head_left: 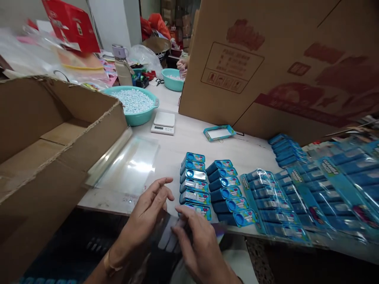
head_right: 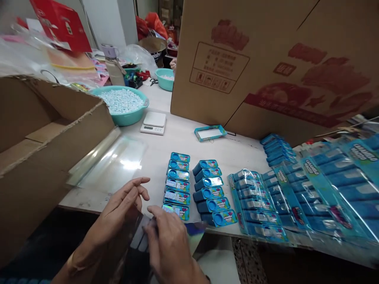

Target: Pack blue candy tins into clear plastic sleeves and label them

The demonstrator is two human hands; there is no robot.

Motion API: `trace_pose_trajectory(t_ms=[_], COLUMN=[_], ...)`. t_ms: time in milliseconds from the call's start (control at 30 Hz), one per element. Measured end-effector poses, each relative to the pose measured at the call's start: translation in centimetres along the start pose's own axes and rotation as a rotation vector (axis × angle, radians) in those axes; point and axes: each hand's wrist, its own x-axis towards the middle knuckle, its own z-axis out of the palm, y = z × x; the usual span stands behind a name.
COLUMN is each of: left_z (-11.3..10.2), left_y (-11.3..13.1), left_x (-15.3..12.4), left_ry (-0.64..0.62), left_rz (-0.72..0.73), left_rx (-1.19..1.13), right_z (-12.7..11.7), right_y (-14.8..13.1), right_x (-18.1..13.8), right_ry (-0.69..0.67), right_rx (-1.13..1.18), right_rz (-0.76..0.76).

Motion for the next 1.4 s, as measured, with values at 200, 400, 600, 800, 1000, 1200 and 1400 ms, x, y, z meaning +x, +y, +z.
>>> trace_pose_trajectory(t_ms=[200,400,600,800,1000,1200,1400], left_z=[0.1,2.1,2.8,2.3,1.4,-2.5,-3.6], left_y=[-0.5,-2.1,-2.3,-2.2,-2.0,-2.5,-1.2], left_x=[-1.7,-3.1,-3.0,-2.5,-1.5,3.2,4.9], left_ry=[-0.113,-0.02,0.039,0.026,-0.002,-0.034,-0.243], left_rz=[-0.129,0.022,0.063,0.047,0.033,0.041,0.025], left_rx=[0.039,0.14,0.218,0.232,0.226,0.451,0.437], right_z=[-1.8,-1.2,-1.5,-1.6,-0.6,-2.7,-3.5], right_y=[1.1,0.1,-0.1,0.5,0.0,-1.0,1.3], right_x=[-1.0,-0.8,-0.7,-0.7,0.3,1.7,5.2], right_ry=[-0.034,0.195,0.215,0.123,0.203,0.18,0.111], right_rx=[-0.11,-0.281,-0.342,-0.317,-0.231,0.161,0.645], right_rz=[-0.016,-0.16,-0.184,-0.221,-0.199,0.134,0.649])
